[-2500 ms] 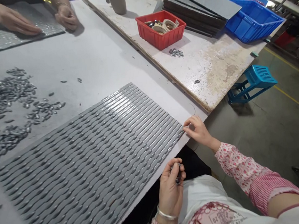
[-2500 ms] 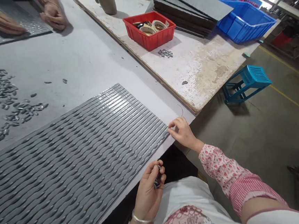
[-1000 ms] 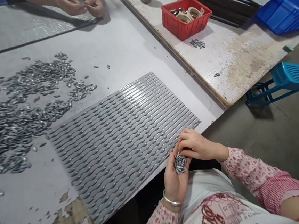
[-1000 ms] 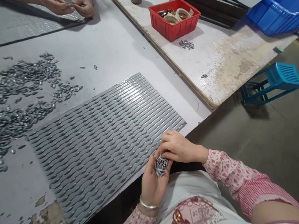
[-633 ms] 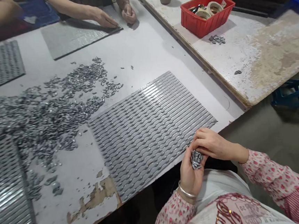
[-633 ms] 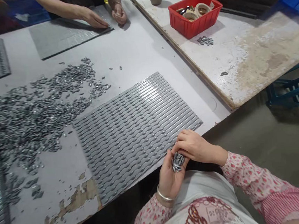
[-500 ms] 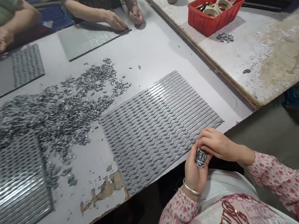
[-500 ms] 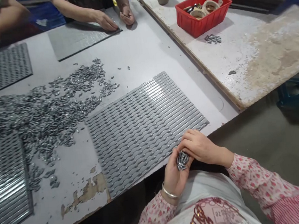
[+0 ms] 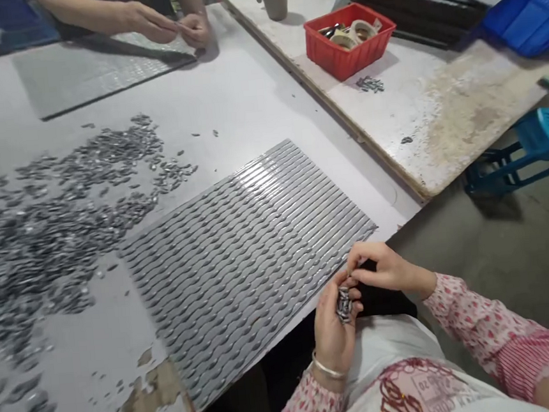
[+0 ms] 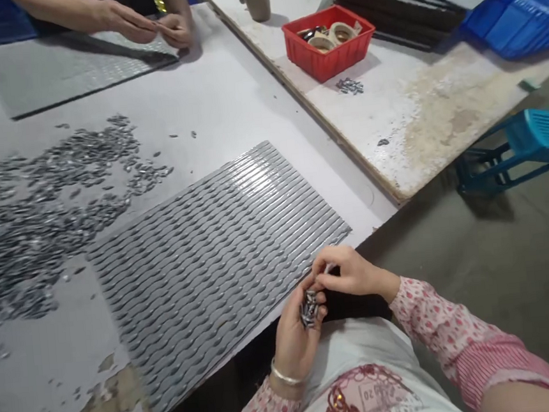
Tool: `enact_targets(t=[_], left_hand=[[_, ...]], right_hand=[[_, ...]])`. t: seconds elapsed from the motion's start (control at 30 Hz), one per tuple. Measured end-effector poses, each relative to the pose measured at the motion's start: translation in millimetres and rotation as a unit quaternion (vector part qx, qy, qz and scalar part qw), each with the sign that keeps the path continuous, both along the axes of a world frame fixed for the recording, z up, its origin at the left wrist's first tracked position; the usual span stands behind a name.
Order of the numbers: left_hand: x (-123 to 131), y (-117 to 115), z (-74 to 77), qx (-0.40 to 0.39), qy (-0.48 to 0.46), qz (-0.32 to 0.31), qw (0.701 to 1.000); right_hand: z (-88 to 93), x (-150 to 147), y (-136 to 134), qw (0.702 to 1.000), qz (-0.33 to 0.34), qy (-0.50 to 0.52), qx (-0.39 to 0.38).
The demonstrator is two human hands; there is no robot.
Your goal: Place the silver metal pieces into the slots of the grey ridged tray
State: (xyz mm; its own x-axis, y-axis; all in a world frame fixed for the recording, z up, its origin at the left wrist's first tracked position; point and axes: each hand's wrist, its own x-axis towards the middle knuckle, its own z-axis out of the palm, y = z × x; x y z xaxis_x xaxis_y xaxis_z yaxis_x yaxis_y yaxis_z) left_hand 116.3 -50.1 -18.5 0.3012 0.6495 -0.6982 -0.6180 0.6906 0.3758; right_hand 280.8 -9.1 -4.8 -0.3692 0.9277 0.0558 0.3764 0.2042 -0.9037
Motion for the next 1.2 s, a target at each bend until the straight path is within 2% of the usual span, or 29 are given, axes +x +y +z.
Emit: enact_targets(t=[0.07,0.13,0.23,0.33,0.63,0.77,0.83,0.9,1.0,1.1,1.2], left_hand=[[-1.2,0.2,1.7,-0.011,-0.009,-0.011,1.0],[-2.0,0.4,2.9,-0.013,-0.024,-0.024,0.999],[-2.1,1.5,4.5,-0.034,-0.04,-0.032,0.998],[-2.3,3.2,5.8,-0.064,-0.022,-0.034,0.997],[-5.4,5.6,2.6,-0.089,-0.027,-0.023,0.995],[-3.9,7.4,6.7,-0.079,-0.045,-0.011,0.996],[-2.7,8.2,7.6,-0.078,-0.054,-0.007,0.995],[-1.3,8.4,6.7,-0.072,-0.062,0.004,0.995],[0.8,7.8,4.2,-0.053,-0.065,0.025,0.996],[1.6,7.0,3.2,-0.047,-0.057,0.022,0.997],[0.3,6.9,5.0,-0.05,-0.053,0.021,0.997]], right_hand=[[-4.9,7.5,5.3,0.994,-0.105,-0.035,0.01],[-9.7,12.3,10.4,0.98,-0.163,-0.108,0.047],[-15.6,10.5,15.5,0.961,-0.164,-0.203,0.086],[-20.3,2.7,17.0,0.951,-0.162,-0.247,0.096],[-31.7,2.7,18.8,0.929,-0.196,-0.296,0.099],[-25.7,4.3,16.8,0.935,-0.2,-0.277,0.096],[-15.9,2.2,12.8,0.955,-0.148,-0.232,0.108],[-3.7,-1.3,8.0,0.973,-0.039,-0.195,0.116],[10.8,-6.4,2.9,0.964,0.094,-0.218,0.118],[14.3,-8.5,2.4,0.952,0.132,-0.253,0.106],[10.5,-7.5,2.5,0.958,0.145,-0.229,0.099]])
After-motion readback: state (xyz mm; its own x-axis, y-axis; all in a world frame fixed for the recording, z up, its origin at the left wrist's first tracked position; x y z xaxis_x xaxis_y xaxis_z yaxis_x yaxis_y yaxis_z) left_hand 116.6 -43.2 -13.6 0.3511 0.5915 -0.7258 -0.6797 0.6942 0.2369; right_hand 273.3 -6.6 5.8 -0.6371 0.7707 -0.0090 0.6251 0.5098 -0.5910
